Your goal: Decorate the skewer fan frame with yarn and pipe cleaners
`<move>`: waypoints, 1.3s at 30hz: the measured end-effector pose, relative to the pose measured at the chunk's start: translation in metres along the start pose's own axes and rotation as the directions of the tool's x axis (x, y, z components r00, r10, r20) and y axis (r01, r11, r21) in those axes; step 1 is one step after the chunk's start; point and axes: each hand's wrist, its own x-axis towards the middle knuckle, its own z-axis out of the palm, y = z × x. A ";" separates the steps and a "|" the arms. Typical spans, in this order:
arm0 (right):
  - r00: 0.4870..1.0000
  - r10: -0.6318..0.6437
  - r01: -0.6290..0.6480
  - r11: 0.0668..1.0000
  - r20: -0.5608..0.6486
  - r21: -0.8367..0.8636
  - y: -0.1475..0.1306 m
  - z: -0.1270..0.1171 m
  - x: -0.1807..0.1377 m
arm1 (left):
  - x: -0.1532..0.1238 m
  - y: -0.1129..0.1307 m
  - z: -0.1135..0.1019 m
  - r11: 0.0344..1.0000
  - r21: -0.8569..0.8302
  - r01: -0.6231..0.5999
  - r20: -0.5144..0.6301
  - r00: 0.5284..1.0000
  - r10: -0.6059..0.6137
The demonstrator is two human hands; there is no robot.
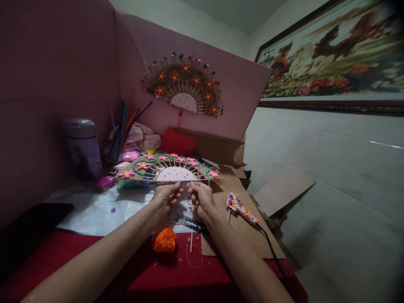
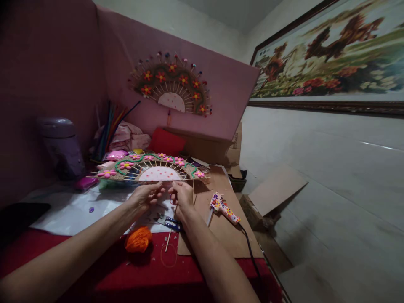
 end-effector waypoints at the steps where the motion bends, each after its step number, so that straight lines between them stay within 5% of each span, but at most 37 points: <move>1: 1.000 0.019 -0.019 1.000 0.003 0.000 -0.003 0.004 0.002 | -0.001 0.000 0.003 1.000 -0.016 -0.007 -0.014 1.000 0.007; 6: 0.998 -0.032 0.033 0.999 0.050 -0.038 -0.006 0.017 0.009 | -0.001 -0.002 0.007 0.994 -0.098 -0.038 -0.038 0.999 0.035; 12: 0.980 -0.196 0.200 0.974 0.044 -0.108 0.027 0.009 0.008 | 0.003 -0.005 0.001 0.991 -0.130 -0.041 -0.076 0.997 0.031; 30: 0.980 -0.196 0.190 0.974 -0.042 -0.120 0.037 0.003 0.012 | 0.007 -0.016 -0.016 0.997 0.038 -0.065 -0.044 0.997 0.067; 39: 0.980 -0.195 0.189 0.972 -0.029 -0.140 0.037 0.005 0.013 | 0.010 -0.011 -0.011 0.997 -0.053 -0.060 -0.015 0.998 0.059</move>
